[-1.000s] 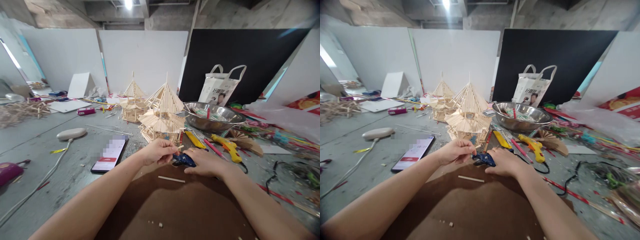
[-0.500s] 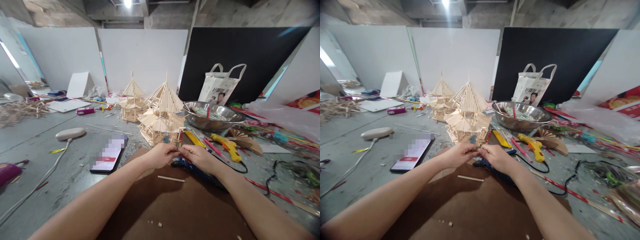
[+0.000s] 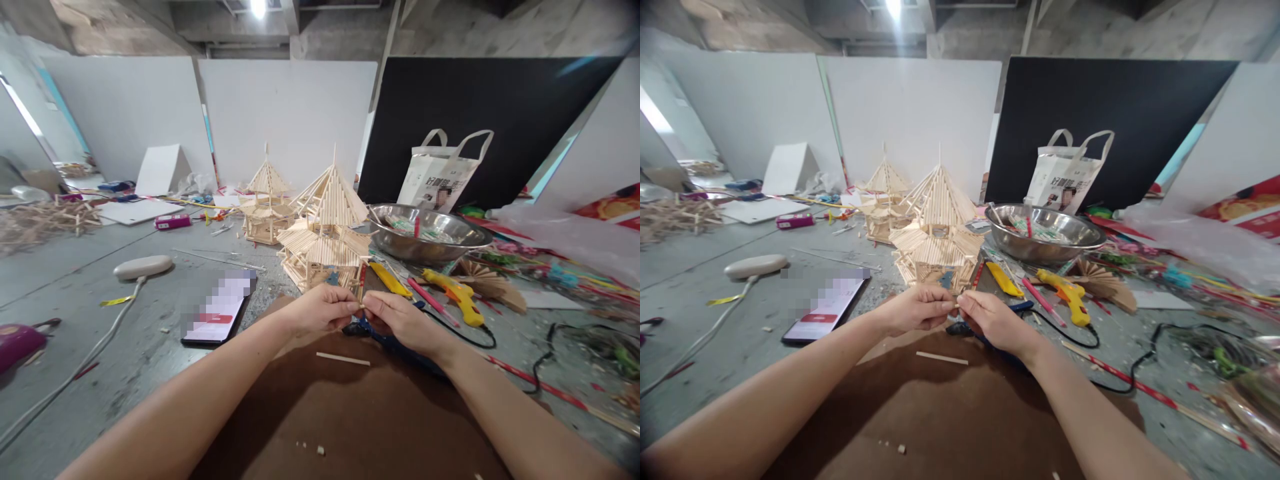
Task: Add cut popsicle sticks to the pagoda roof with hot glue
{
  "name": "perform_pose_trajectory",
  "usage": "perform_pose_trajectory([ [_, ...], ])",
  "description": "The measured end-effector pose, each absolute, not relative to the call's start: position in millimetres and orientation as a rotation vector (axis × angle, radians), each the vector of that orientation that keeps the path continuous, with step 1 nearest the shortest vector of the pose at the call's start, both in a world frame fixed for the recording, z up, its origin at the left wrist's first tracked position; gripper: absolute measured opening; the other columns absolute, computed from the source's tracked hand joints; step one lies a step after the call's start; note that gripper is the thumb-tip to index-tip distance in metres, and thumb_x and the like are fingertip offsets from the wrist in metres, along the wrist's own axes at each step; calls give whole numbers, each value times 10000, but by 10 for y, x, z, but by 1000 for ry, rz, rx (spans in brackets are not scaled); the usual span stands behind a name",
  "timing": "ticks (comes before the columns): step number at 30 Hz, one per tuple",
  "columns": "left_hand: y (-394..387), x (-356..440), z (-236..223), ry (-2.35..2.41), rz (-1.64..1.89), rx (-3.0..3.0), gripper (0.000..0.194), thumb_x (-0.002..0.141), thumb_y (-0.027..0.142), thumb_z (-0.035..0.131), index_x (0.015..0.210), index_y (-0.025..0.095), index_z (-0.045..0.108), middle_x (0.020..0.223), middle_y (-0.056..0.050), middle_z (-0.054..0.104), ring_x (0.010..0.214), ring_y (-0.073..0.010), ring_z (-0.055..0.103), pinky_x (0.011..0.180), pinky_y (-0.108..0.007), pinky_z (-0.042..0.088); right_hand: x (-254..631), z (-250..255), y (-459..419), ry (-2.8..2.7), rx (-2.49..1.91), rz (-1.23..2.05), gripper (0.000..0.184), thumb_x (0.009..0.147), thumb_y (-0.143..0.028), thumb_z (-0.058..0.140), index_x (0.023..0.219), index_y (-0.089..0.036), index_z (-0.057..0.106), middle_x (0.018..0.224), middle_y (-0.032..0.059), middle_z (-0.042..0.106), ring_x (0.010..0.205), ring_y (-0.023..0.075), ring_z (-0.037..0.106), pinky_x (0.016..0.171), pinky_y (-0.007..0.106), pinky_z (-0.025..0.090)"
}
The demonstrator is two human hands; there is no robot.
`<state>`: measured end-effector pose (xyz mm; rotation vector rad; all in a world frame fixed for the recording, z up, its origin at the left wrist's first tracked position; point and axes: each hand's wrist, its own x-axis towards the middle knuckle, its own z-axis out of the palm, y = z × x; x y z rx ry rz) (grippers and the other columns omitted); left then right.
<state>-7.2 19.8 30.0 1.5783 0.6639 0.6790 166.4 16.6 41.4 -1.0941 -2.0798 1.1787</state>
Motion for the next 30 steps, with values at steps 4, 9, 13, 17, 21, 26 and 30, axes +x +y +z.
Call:
perform_pose_trajectory([
  [4, 207, -66, 276, 597, 689, 1457, 210, 776, 318, 457, 750, 117, 511, 455, 72, 365, 367, -14, 253, 367, -166, 152, 1644, 396, 157, -1922, -1037, 1369, 383, 781, -506, 374, 573, -185, 375, 474, -64, 301, 429, 58, 269, 407, 215, 219],
  [9, 207, -70, 260, 551, 695, 1374, 207, 767, 322, 478, 758, 118, 513, 472, 63, 407, 346, -7, 261, 344, -162, 133, 1639, 360, 158, -1746, -961, 1557, 366, 762, -482, 431, 563, -181, 371, 462, -75, 269, 417, 48, 225, 398, 210, 169],
  [13, 197, -63, 266, 519, 715, 1321, 203, 768, 320, 484, 754, 119, 507, 481, 59, 416, 340, -7, 271, 333, -162, 133, 1627, 335, 166, -1624, -890, 1681, 347, 766, -454, 447, 575, -173, 372, 489, -76, 255, 422, 41, 206, 400, 209, 129],
  [17, 198, -56, 282, 518, 747, 1313, 214, 770, 336, 481, 746, 123, 493, 491, 61, 415, 333, -2, 256, 331, -163, 128, 1604, 346, 165, -1540, -845, 1710, 339, 761, -454, 457, 594, -172, 369, 516, -74, 249, 431, 38, 204, 406, 209, 113],
  [21, 228, -70, 289, 600, 724, 1443, 231, 783, 360, 446, 760, 134, 484, 481, 69, 391, 345, -10, 257, 352, -164, 156, 1580, 368, 165, -1565, -936, 1655, 367, 725, -486, 482, 578, -176, 350, 510, -74, 255, 427, 38, 192, 400, 212, 111],
  [26, 271, -79, 308, 894, 788, 2007, 235, 794, 317, 415, 767, 128, 553, 538, 32, 463, 488, -52, 397, 481, -180, 305, 1547, 303, 217, -1616, -1074, 1517, 406, 694, -537, 475, 549, -191, 320, 458, -86, 223, 396, 39, 186, 383, 206, 132],
  [30, 244, -38, 299, 1182, 769, 2387, 274, 806, 308, 377, 732, 143, 582, 661, -28, 578, 617, -108, 495, 565, -211, 348, 1541, 239, 265, -1792, -1217, 1235, 414, 724, -578, 377, 557, -200, 340, 446, -78, 244, 400, 62, 226, 402, 220, 185],
])
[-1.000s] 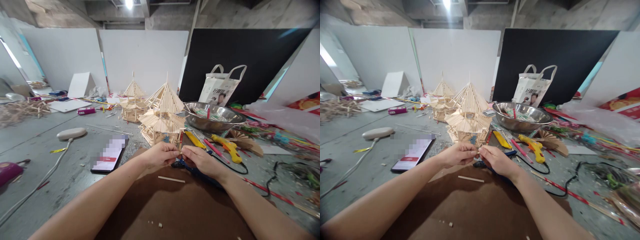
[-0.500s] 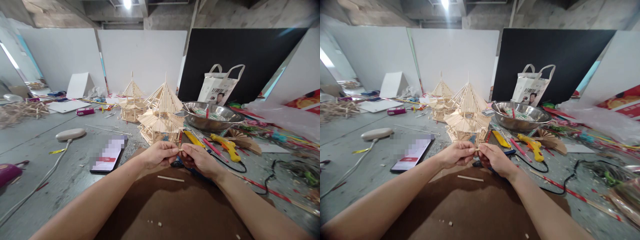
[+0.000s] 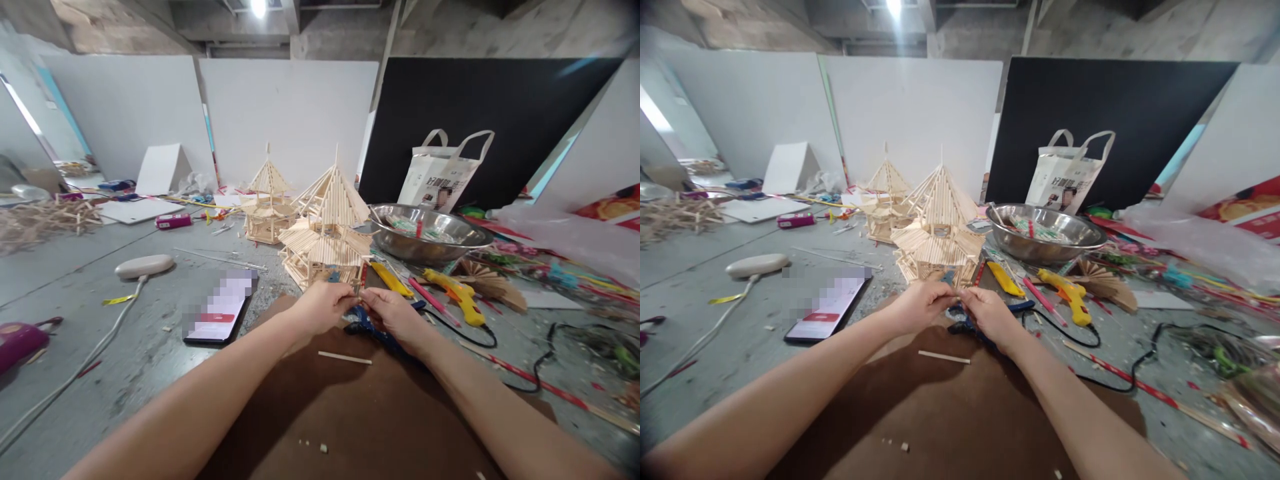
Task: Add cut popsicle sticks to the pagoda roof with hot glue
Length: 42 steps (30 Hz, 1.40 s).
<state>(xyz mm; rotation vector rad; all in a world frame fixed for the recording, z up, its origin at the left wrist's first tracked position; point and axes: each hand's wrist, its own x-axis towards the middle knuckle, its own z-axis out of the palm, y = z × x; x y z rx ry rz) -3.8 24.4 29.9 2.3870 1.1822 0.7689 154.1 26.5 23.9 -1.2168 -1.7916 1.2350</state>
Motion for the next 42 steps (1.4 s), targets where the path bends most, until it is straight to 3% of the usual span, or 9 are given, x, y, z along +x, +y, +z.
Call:
perform_pose_trajectory([
  [4, 214, -23, 270, 1451, 682, 2545, 316, 819, 302, 317, 740, 139, 576, 675, -77, 604, 617, -158, 537, 562, -251, 367, 1550, 266, 244, -2037, -1306, 700, 402, 768, -522, 344, 540, -193, 381, 501, -33, 361, 508, 105, 352, 497, 241, 258],
  [7, 243, -64, 245, 1582, 634, 2548, 296, 807, 250, 309, 743, 135, 574, 667, -87, 607, 612, -174, 549, 557, -267, 379, 1559, 304, 220, -2004, -1315, 556, 391, 781, -494, 350, 530, -195, 374, 503, -27, 374, 518, 113, 369, 511, 247, 269],
  [13, 282, -113, 141, 1498, 389, 2562, 245, 761, 268, 394, 721, 156, 608, 673, -78, 610, 614, -170, 559, 560, -258, 396, 1574, 272, 265, -1591, -1248, 1294, 349, 694, -528, 486, 639, -185, 457, 453, -73, 354, 346, 51, 287, 351, 208, 193],
  [17, 263, -96, 111, 1550, 387, 2475, 202, 724, 307, 468, 790, 197, 625, 719, -62, 619, 670, -185, 568, 596, -272, 408, 1597, 235, 296, -1457, -1205, 1486, 355, 631, -510, 574, 650, -165, 493, 442, -79, 394, 313, 31, 306, 319, 184, 181],
  [21, 239, -50, 189, 1520, 692, 2424, 233, 745, 340, 452, 822, 188, 610, 801, -50, 603, 728, -163, 545, 635, -262, 400, 1606, 220, 308, -1470, -1235, 1458, 382, 641, -533, 553, 613, -156, 498, 399, -81, 384, 298, 26, 306, 308, 173, 185],
  [25, 201, 7, 270, 1274, 941, 2370, 221, 768, 323, 443, 776, 166, 597, 726, -17, 582, 672, -112, 507, 597, -212, 368, 1599, 224, 305, -1528, -1217, 1435, 386, 645, -535, 548, 591, -160, 475, 401, -80, 386, 313, 26, 312, 316, 170, 207],
  [34, 184, 12, 318, 1226, 875, 2411, 286, 774, 342, 450, 620, 144, 587, 585, -3, 535, 560, -88, 453, 503, -199, 288, 1635, 265, 303, -1790, -1150, 1295, 394, 675, -533, 517, 571, -155, 475, 391, -79, 350, 346, 31, 265, 344, 193, 163],
  [42, 193, -24, 394, 1195, 797, 2454, 258, 768, 350, 456, 714, 174, 637, 667, -14, 606, 619, -104, 508, 537, -204, 319, 1686, 324, 294, -2000, -1167, 1123, 415, 722, -523, 460, 585, -137, 527, 430, -60, 372, 398, 41, 294, 389, 203, 197],
])
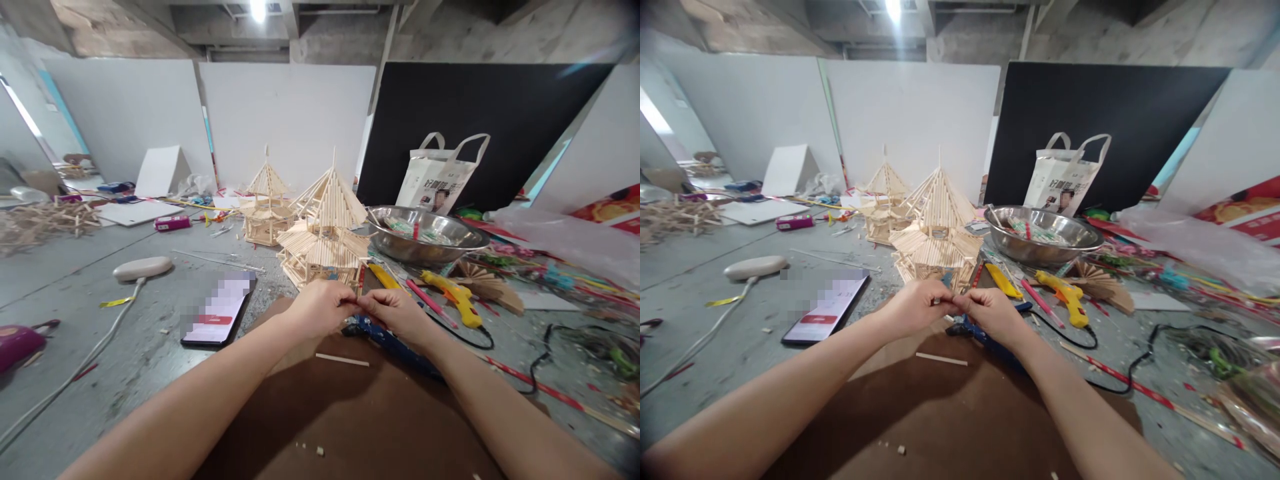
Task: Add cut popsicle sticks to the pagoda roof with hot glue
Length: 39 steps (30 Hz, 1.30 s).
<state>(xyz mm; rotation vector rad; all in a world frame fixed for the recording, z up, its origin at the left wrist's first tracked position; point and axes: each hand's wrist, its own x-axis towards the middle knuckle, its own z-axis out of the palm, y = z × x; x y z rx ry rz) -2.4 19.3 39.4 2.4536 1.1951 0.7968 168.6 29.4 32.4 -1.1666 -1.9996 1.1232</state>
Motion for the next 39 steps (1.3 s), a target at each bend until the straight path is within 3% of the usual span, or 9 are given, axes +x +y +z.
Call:
perform_pose_trajectory([
  [5, 167, 0, 431, 1157, 961, 2279, 204, 742, 294, 495, 669, 157, 628, 619, -4, 583, 589, -91, 496, 524, -202, 326, 1668, 378, 266, -1941, -1166, 1074, 447, 727, -552, 423, 589, -140, 529, 467, -40, 415, 407, 49, 328, 392, 206, 227],
  [9, 248, 6, 510, 1143, 1278, 1616, 183, 719, 313, 524, 695, 136, 565, 514, 39, 491, 391, -40, 397, 400, -184, 291, 1632, 403, 247, -1779, -1153, 1134, 467, 735, -574, 380, 764, -145, 564, 525, -32, 463, 396, 53, 346, 382, 204, 247],
  [11, 320, 23, 582, 1085, 1461, 1210, 167, 728, 303, 514, 690, 141, 500, 534, 57, 465, 321, -16, 348, 340, -173, 250, 1631, 397, 253, -1788, -1158, 1130, 443, 736, -557, 400, 764, -147, 566, 521, -35, 459, 391, 49, 336, 380, 200, 241],
  [16, 478, 122, 750, 967, 1650, 726, 139, 752, 228, 493, 661, 149, 423, 546, 67, 436, 315, -14, 393, 345, -158, 309, 1654, 334, 295, -1907, -1169, 1085, 406, 747, -523, 417, 722, -149, 574, 492, -35, 451, 400, 53, 344, 382, 199, 244],
  [27, 629, 361, 898, 1000, 1779, 530, 111, 834, 239, 324, 740, 182, 347, 550, 72, 414, 292, -34, 406, 340, -161, 344, 1597, 332, 245, -1943, -1179, 1087, 393, 774, -491, 389, 704, -147, 567, 493, -29, 454, 398, 54, 349, 384, 197, 255],
  [39, 758, 362, 738, 1087, 1917, 697, 92, 822, 268, 349, 770, 192, 354, 625, 67, 418, 264, -19, 390, 286, -150, 318, 1597, 277, 255, -2073, -1177, 1010, 397, 795, -478, 356, 709, -152, 563, 503, -29, 455, 416, 61, 352, 399, 197, 262],
])
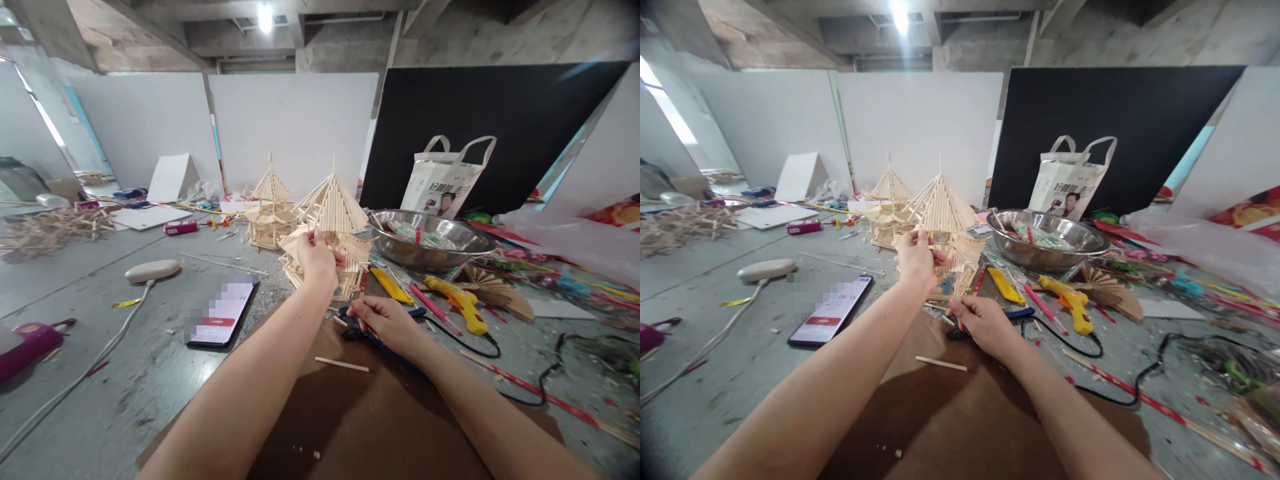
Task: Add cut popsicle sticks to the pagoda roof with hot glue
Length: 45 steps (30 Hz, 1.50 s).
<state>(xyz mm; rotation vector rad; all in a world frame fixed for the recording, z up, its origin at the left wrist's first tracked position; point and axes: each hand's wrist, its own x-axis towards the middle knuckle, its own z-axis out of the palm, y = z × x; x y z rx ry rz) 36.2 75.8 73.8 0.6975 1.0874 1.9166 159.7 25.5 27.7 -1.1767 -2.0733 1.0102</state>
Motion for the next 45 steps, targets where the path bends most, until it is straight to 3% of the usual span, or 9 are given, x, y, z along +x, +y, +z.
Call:
perform_pose_trajectory([
  [13, 784, 389, 776, 1049, 1931, 622, 145, 812, 319, 363, 754, 187, 368, 556, 73, 415, 274, -34, 398, 306, -158, 329, 1576, 254, 231, -2162, -1178, 921, 394, 812, -452, 342, 668, -149, 548, 525, -29, 461, 484, 71, 375, 471, 202, 289],
  [28, 753, 382, 791, 833, 1961, 496, 47, 803, 208, 401, 775, 171, 392, 616, 65, 433, 314, -22, 425, 346, -169, 365, 1545, 293, 181, -2207, -1183, 861, 386, 805, -438, 352, 544, -172, 452, 495, -38, 425, 472, 74, 355, 469, 205, 276],
  [40, 787, 376, 760, 844, 1982, 536, 61, 801, 218, 397, 764, 170, 393, 634, 57, 442, 305, -28, 425, 327, -182, 373, 1533, 271, 188, -2221, -1186, 848, 379, 808, -432, 346, 576, -168, 487, 505, -34, 442, 480, 76, 366, 471, 203, 284],
  [45, 771, 378, 767, 851, 1978, 532, 61, 797, 212, 403, 756, 169, 389, 606, 65, 437, 309, -26, 422, 332, -171, 367, 1632, 350, 253, -2171, -1212, 832, 366, 793, -446, 369, 683, -160, 568, 520, -27, 466, 487, 85, 400, 468, 205, 302],
])
